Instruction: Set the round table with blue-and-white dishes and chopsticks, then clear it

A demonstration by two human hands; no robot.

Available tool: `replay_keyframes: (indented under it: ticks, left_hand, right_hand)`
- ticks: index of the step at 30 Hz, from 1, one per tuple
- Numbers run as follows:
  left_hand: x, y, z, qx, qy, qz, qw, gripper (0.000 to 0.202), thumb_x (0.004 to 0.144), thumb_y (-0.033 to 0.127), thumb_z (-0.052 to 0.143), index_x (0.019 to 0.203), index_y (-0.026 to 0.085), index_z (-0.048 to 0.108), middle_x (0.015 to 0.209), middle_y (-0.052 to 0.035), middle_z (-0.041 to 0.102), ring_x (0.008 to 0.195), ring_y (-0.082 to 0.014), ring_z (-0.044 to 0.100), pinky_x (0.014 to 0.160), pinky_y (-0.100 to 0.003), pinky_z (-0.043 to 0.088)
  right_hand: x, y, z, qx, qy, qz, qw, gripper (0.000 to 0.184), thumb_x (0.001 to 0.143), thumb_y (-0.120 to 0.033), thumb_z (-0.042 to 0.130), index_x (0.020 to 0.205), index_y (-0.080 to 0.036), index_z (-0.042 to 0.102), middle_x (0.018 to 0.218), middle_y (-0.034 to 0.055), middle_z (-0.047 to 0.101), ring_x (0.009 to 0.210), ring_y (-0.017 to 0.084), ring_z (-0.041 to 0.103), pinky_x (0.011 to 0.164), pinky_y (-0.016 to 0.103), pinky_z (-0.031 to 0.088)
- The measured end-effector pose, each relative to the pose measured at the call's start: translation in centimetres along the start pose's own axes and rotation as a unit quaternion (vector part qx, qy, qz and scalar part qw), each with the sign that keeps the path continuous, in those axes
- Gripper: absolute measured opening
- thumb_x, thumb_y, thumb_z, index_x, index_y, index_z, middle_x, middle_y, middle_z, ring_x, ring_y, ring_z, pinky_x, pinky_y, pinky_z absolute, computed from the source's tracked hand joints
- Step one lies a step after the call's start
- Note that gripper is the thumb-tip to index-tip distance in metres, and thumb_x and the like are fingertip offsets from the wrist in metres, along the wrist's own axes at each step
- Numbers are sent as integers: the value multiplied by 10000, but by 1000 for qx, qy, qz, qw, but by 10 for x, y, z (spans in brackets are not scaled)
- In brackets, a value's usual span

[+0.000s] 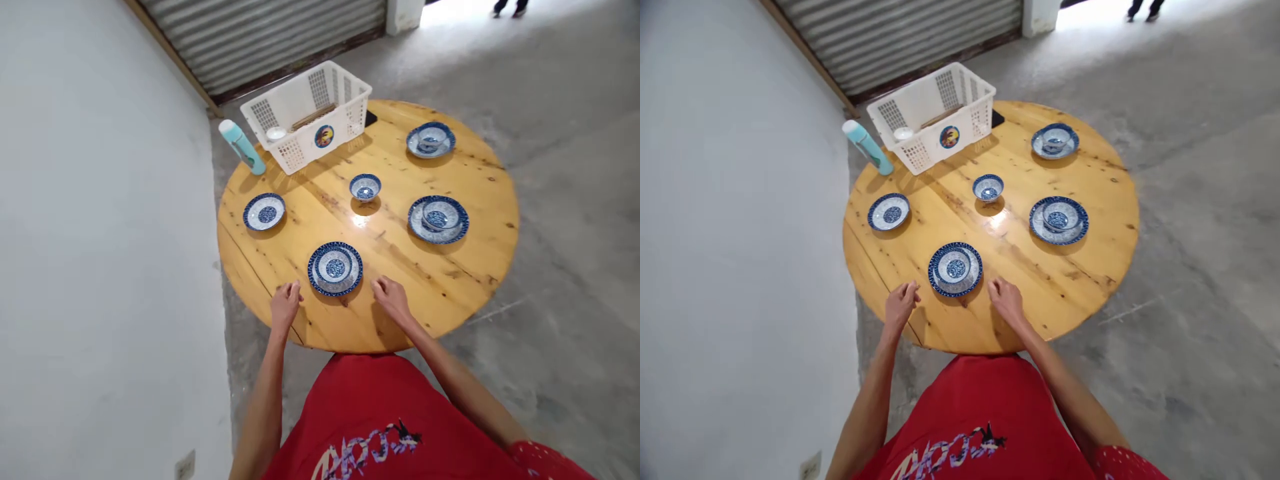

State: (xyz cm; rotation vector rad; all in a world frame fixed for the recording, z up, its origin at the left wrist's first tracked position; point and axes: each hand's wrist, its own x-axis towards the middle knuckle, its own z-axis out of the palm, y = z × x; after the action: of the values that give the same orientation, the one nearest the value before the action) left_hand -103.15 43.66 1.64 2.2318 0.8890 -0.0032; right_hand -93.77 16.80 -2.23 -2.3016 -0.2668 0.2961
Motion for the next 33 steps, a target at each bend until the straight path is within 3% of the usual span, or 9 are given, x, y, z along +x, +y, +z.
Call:
replay_keyframes:
  ticks: [4, 8, 12, 17, 21, 28, 30, 33]
  left_hand:
    - [-55, -43, -10, -10, 44, -71, 996, 398, 904, 503, 419, 675, 215, 572, 646, -14, 653, 617, -167, 590, 613, -263, 406]
    - [-86, -71, -27, -27, 71, -112, 991, 360, 905, 484, 429, 695, 227, 567, 645, 8, 632, 591, -162, 577, 603, -267, 412]
    - [-78, -80, -40, -68, 83, -119, 987, 320, 899, 460, 440, 726, 230, 579, 646, 13, 629, 583, -162, 583, 616, -270, 431]
    - [-46, -93, -56, -57, 50, -26, 997, 307, 899, 431, 442, 724, 222, 583, 672, 4, 649, 626, -155, 597, 645, -255, 423]
    - [-27, -137, -94, -39, 35, 18, 998, 285, 903, 430, 447, 811, 227, 624, 700, 0, 670, 681, -161, 630, 677, -250, 421]
    - [-9, -242, -178, -57, 28, -44, 997, 277, 898, 443, 435, 837, 246, 620, 764, -12, 708, 734, -189, 670, 683, -260, 442]
    - [-1, -258, -194, -47, 10, -36, 998, 273, 898, 441, 433, 828, 252, 618, 774, -9, 714, 748, -193, 675, 691, -263, 442]
    - [17, -265, -205, -45, -7, -12, 999, 274, 895, 437, 438, 810, 251, 619, 766, -9, 712, 748, -188, 672, 694, -259, 436]
  right_hand:
    - [-31, 30, 1, 87, -10, 22, 996, 380, 917, -473, 414, 662, -208, 511, 583, 0, 544, 556, 149, 497, 578, 258, 328]
    - [-52, 34, 5, 148, -37, 61, 986, 388, 911, -529, 435, 756, -203, 578, 584, -4, 553, 549, 161, 520, 552, 263, 369]
    - [-60, 20, 9, 156, -20, 54, 986, 387, 905, -540, 457, 786, -199, 596, 597, -2, 555, 555, 164, 529, 555, 269, 394]
    - [-71, -11, 27, 138, 40, 65, 988, 399, 897, -545, 462, 742, -202, 595, 599, 12, 575, 538, 166, 533, 543, 276, 402]
    - [-94, -56, 68, 155, 72, 100, 980, 377, 879, -542, 492, 736, -206, 587, 588, 0, 570, 487, 156, 520, 514, 277, 405]
    - [-119, -153, 174, 211, 67, 109, 969, 390, 859, -583, 505, 833, -201, 577, 599, -13, 565, 460, 147, 490, 483, 274, 408]
    - [-122, -175, 194, 216, 65, 107, 968, 402, 859, -600, 504, 838, -204, 571, 600, -12, 567, 465, 147, 485, 488, 274, 410]
    - [-128, -197, 211, 212, 66, 113, 968, 423, 861, -623, 496, 853, -207, 571, 594, -12, 566, 462, 152, 492, 489, 279, 411]
